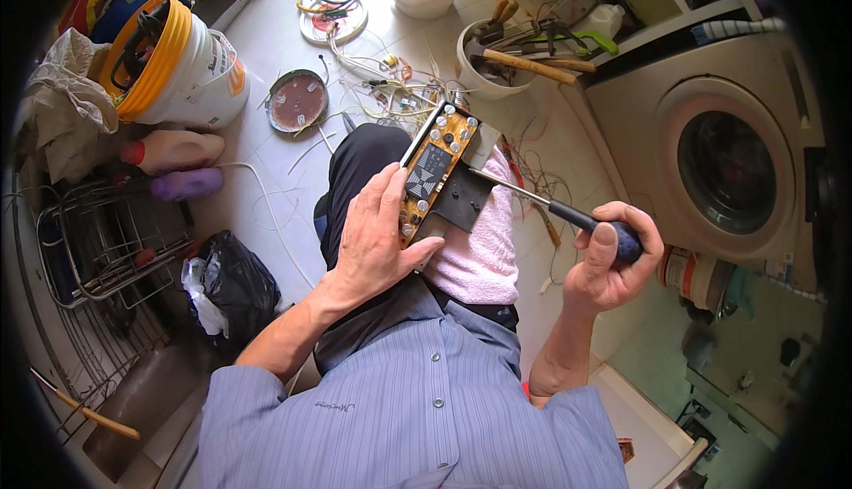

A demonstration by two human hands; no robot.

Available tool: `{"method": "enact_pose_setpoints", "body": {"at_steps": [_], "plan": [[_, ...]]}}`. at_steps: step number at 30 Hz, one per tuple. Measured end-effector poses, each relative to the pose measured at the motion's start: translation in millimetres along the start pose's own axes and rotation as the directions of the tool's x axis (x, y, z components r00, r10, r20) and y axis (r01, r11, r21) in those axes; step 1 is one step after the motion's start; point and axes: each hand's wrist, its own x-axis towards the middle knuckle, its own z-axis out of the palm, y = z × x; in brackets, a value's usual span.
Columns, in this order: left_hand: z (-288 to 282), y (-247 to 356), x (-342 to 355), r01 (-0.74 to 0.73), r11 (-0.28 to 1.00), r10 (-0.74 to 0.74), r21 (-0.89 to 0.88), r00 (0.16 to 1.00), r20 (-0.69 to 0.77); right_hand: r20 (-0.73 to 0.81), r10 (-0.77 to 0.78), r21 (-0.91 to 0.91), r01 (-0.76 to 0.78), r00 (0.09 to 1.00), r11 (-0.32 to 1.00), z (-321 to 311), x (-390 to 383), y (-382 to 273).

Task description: The person holds two appliance lids and then sits on the floor to use a screwdriver and pliers to manipulate wires and components on an electronic circuit board.

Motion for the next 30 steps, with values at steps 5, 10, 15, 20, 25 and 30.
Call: {"method": "enact_pose_setpoints", "body": {"at_steps": [5,10,15,20,25,30], "plan": [[2.6,-2.9,-6.3,0.087,0.992,-0.087,-0.09,0.996,-0.002,0.137,-0.003,-0.197,0.03,0.991,0.98,-6.9,2.2,10.9],[0.9,-4.6,-11.5,0.222,0.944,-0.235,-0.243,0.972,-0.024,-0.025,0.025,0.029,-0.024,0.999,0.999,-0.5,3.4,0.5],[-8.1,-9.9,-22.4,0.266,0.929,-0.283,-0.259,0.959,-0.029,0.042,-0.019,-0.04,0.021,0.999,0.999,-4.3,-2.6,13.1],[-20.0,-35.9,-30.1,0.294,0.903,-0.328,-0.314,0.943,-0.06,0.026,0.03,-0.036,-0.029,0.999,0.999,-2.1,-5.2,11.1],[-21.6,-57.7,-19.2,0.402,0.674,-0.52,-0.619,0.854,-0.012,0.032,0.018,-0.026,-0.017,0.999,1.0,-6.6,-5.5,16.9],[-20.1,-44.2,4.8,0.283,0.882,-0.325,-0.376,0.944,-0.053,0.031,0.023,-0.003,-0.023,0.999,1.0,-3.8,-3.5,16.9]]}}
